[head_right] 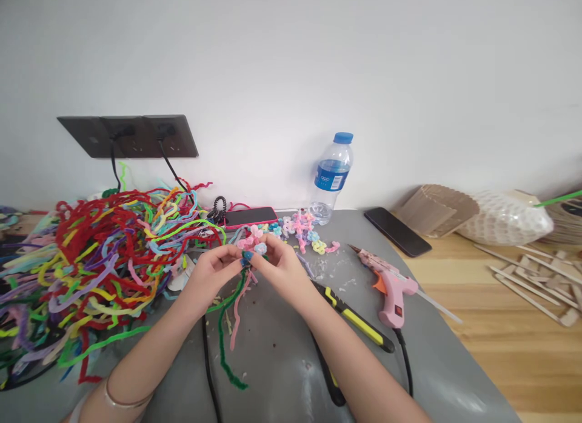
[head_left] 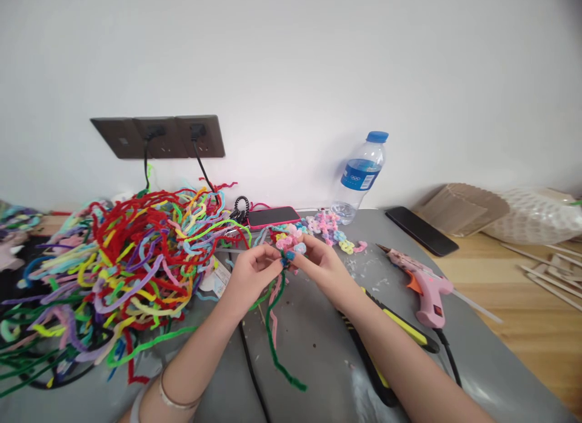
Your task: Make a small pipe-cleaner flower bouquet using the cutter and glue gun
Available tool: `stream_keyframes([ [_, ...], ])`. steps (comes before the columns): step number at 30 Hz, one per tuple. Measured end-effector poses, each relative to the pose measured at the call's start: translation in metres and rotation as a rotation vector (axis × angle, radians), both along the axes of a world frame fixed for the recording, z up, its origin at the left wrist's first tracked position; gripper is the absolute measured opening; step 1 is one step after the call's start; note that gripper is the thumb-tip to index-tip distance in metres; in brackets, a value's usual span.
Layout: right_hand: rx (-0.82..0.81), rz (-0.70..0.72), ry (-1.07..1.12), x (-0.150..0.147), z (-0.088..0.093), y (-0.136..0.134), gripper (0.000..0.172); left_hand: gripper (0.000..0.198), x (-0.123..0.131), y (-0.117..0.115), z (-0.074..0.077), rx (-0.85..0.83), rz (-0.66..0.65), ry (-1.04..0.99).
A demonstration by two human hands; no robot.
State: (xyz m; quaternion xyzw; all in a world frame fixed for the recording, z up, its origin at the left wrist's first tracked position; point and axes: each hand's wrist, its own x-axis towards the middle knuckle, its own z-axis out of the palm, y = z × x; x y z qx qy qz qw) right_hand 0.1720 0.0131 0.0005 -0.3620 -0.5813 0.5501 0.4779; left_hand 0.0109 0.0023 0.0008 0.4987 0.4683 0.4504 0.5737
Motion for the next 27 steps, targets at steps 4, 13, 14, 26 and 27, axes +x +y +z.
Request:
stream_keyframes([
  [4,-0.019,0.025,-0.050,0.004,0.000,0.003,0.022,0.017,-0.001,0.001,-0.003,0.002,-0.024,0.076],
  [13,0.007,0.046,-0.049,0.007,0.003,0.003,0.017,0.015,0.000,-0.001,-0.001,-0.024,-0.128,0.058],
  [14,0.000,0.052,-0.043,0.007,0.004,0.003,0.018,0.015,0.000,-0.001,0.000,-0.032,-0.136,0.054],
  [26,-0.050,0.077,-0.180,0.013,0.004,0.003,0.024,0.013,0.001,-0.001,-0.001,0.010,-0.159,0.096],
  [27,-0.055,0.073,-0.183,0.014,0.004,0.003,0.026,0.013,0.001,-0.001,-0.001,0.016,-0.162,0.100],
])
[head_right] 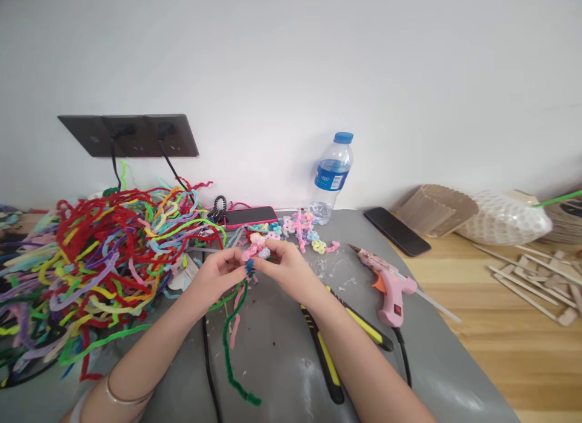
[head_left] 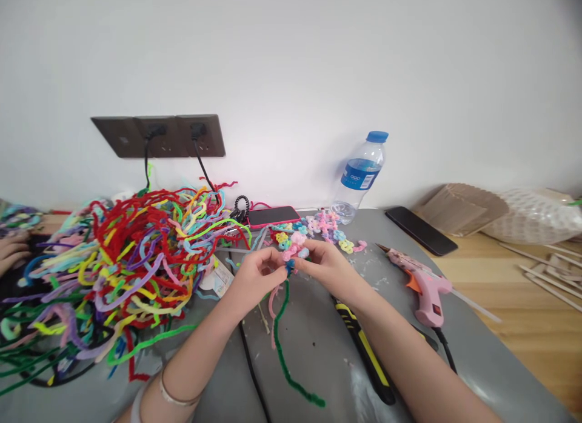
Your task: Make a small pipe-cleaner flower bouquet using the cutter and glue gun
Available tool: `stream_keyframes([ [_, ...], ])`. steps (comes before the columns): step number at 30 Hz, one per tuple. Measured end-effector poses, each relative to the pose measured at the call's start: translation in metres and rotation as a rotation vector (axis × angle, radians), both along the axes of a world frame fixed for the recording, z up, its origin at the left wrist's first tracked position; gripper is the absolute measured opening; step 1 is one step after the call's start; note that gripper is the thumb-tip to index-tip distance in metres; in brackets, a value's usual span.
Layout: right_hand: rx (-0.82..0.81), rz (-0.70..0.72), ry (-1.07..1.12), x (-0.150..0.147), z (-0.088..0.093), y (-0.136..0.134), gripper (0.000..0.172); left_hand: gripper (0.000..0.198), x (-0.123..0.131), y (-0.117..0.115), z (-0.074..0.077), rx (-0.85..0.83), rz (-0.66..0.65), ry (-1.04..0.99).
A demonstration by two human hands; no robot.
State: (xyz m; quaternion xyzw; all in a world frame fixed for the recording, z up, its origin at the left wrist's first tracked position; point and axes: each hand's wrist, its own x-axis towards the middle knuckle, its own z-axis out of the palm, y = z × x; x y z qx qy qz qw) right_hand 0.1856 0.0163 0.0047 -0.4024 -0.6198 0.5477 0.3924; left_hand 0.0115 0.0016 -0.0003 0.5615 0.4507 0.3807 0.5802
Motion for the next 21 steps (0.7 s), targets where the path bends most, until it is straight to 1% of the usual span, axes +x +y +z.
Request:
stream_keyframes([
  [6,-0.012,-0.055,0.026,0.000,0.004,0.000,0.033,0.017,-0.001,0.000,-0.001,0.041,-0.040,0.034],
  [12,-0.018,-0.084,0.040,0.003,-0.001,0.001,0.036,0.011,-0.001,-0.003,0.002,0.021,-0.089,-0.001],
  [17,-0.101,-0.058,0.159,0.007,-0.003,0.004,0.039,0.013,-0.005,-0.001,0.006,0.011,-0.071,-0.031],
  [21,-0.155,-0.019,0.251,0.009,0.000,0.004,0.040,0.011,-0.012,0.003,0.006,0.100,-0.071,0.019],
])
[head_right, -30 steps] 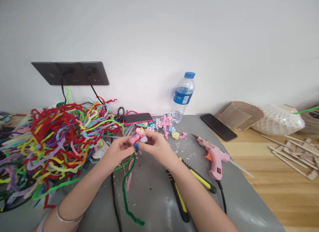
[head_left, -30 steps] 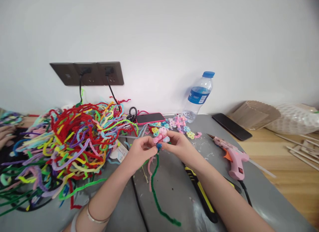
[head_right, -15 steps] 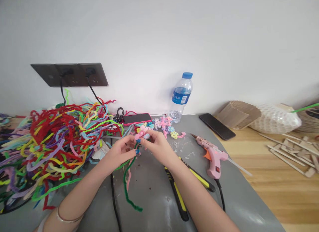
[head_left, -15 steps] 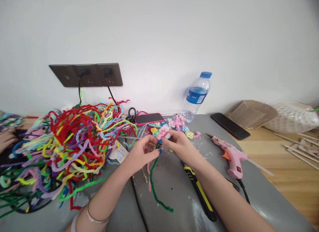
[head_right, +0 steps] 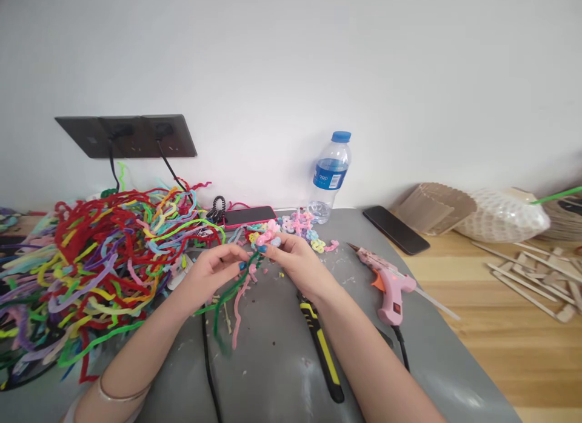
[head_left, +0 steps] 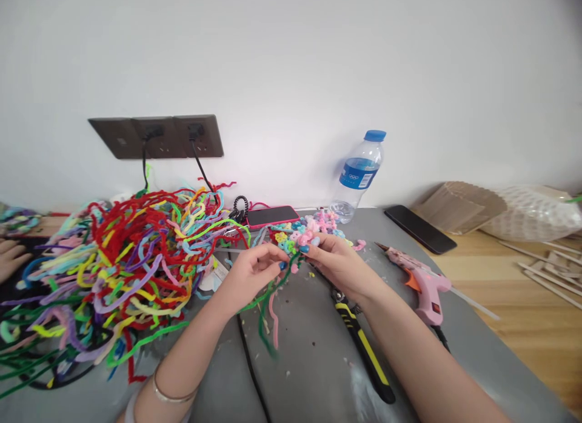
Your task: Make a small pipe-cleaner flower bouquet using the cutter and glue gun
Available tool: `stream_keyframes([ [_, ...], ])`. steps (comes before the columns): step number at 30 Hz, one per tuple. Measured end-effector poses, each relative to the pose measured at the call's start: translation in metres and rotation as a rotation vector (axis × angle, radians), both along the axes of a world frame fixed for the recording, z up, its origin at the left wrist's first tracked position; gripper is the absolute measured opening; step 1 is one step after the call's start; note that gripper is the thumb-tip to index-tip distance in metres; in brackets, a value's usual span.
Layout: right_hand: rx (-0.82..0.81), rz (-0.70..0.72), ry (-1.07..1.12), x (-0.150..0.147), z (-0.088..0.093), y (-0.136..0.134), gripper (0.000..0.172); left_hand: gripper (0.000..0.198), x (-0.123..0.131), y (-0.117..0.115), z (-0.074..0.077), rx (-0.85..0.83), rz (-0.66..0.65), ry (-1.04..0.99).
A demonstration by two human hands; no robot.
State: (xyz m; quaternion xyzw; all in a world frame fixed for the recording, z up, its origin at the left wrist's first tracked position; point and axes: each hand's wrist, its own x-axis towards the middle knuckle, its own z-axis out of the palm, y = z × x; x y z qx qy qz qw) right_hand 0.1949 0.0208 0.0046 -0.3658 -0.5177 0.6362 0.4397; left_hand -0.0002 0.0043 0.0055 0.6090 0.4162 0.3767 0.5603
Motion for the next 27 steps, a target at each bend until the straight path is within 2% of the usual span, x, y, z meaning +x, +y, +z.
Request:
stream_keyframes([
  [4,-0.035,0.006,0.015,-0.002,0.004,-0.002,0.042,0.014,-0.002,-0.001,0.002,0.090,0.003,0.014],
  [7,-0.019,0.012,-0.027,-0.003,0.004,-0.004,0.042,0.019,-0.001,-0.003,0.003,0.067,-0.012,0.010],
  [10,0.003,0.023,-0.058,-0.004,0.004,-0.005,0.048,0.012,0.001,-0.003,0.004,0.078,-0.038,0.048],
  [13,0.015,0.058,-0.059,-0.005,0.004,-0.005,0.052,0.003,0.001,-0.002,0.005,0.197,-0.012,0.155],
  [17,-0.002,0.067,-0.042,-0.007,0.002,-0.006,0.051,0.008,0.000,-0.002,0.004,0.431,0.047,0.253],
  [20,-0.035,0.063,-0.011,-0.010,0.001,-0.007,0.047,0.008,0.001,-0.004,0.002,0.523,0.091,0.339],
  [23,-0.077,0.050,0.012,-0.013,0.001,-0.008,0.044,0.008,0.003,-0.006,0.000,0.509,0.137,0.353],
  [27,-0.136,0.015,0.046,-0.016,0.003,-0.009,0.044,0.006,0.007,-0.007,-0.001,0.360,0.192,0.204],
])
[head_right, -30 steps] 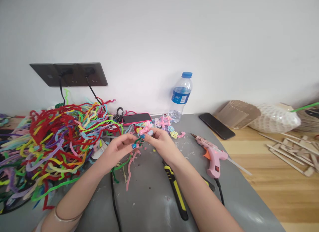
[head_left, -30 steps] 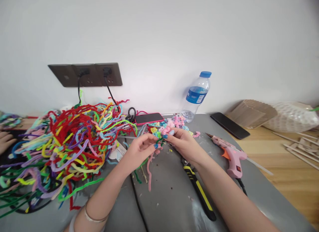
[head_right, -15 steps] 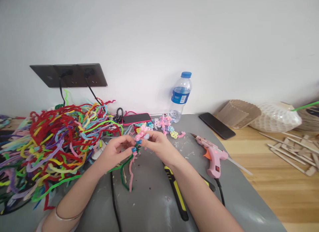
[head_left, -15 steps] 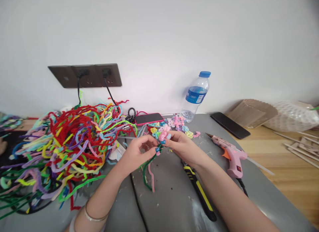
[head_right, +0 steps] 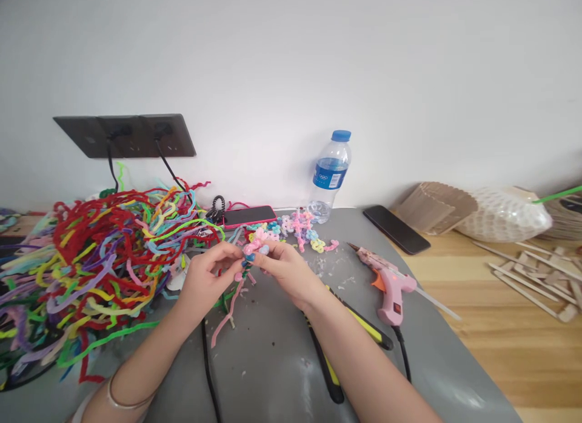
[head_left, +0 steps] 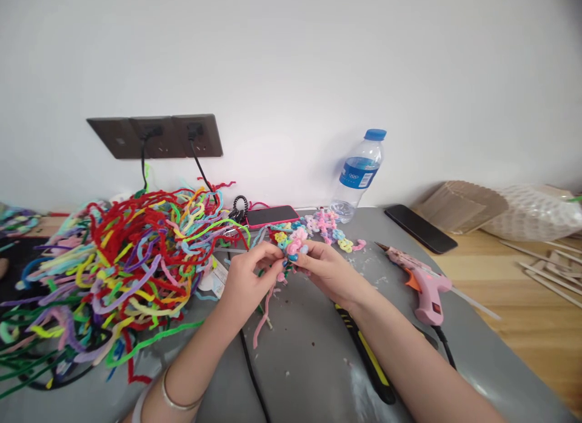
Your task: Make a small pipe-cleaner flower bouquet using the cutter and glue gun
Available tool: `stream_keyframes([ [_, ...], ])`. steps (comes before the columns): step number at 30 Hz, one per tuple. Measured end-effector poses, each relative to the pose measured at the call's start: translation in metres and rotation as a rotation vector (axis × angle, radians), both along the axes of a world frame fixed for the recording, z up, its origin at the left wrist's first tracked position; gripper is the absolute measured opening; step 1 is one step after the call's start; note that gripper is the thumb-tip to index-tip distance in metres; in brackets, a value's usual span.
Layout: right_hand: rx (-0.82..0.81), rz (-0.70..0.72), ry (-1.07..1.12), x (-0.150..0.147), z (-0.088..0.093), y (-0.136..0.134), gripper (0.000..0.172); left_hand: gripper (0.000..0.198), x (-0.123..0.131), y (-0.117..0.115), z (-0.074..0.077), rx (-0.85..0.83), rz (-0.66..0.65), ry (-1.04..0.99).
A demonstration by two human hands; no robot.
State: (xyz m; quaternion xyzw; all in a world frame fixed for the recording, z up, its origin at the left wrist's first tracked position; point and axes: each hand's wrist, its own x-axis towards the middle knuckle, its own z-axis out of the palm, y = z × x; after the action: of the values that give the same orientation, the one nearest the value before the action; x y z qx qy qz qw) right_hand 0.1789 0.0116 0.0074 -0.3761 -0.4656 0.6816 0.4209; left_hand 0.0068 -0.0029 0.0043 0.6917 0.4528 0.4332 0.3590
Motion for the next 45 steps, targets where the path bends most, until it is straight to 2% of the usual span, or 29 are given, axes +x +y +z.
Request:
stream_keyframes([
  [5,0.006,-0.065,-0.002,-0.001,-0.002,0.002,0.040,0.004,0.003,-0.001,-0.001,-0.117,-0.038,-0.174],
  [10,0.081,-0.084,-0.048,-0.001,-0.009,0.004,0.039,0.015,0.005,0.002,-0.002,-0.262,-0.010,-0.302],
  [18,0.250,-0.150,-0.244,-0.001,-0.004,0.003,0.045,0.020,0.005,0.005,-0.002,-0.349,0.006,-0.369],
  [24,0.244,-0.153,-0.153,0.000,-0.005,0.004,0.033,0.022,0.004,0.006,-0.003,-0.330,0.017,-0.378],
  [28,0.199,-0.196,-0.138,0.003,-0.004,0.004,0.034,0.024,0.003,0.007,-0.004,-0.317,0.028,-0.388],
  [45,0.077,-0.025,0.018,0.002,-0.007,0.003,0.032,0.012,0.005,0.006,-0.005,-0.229,0.087,-0.349],
])
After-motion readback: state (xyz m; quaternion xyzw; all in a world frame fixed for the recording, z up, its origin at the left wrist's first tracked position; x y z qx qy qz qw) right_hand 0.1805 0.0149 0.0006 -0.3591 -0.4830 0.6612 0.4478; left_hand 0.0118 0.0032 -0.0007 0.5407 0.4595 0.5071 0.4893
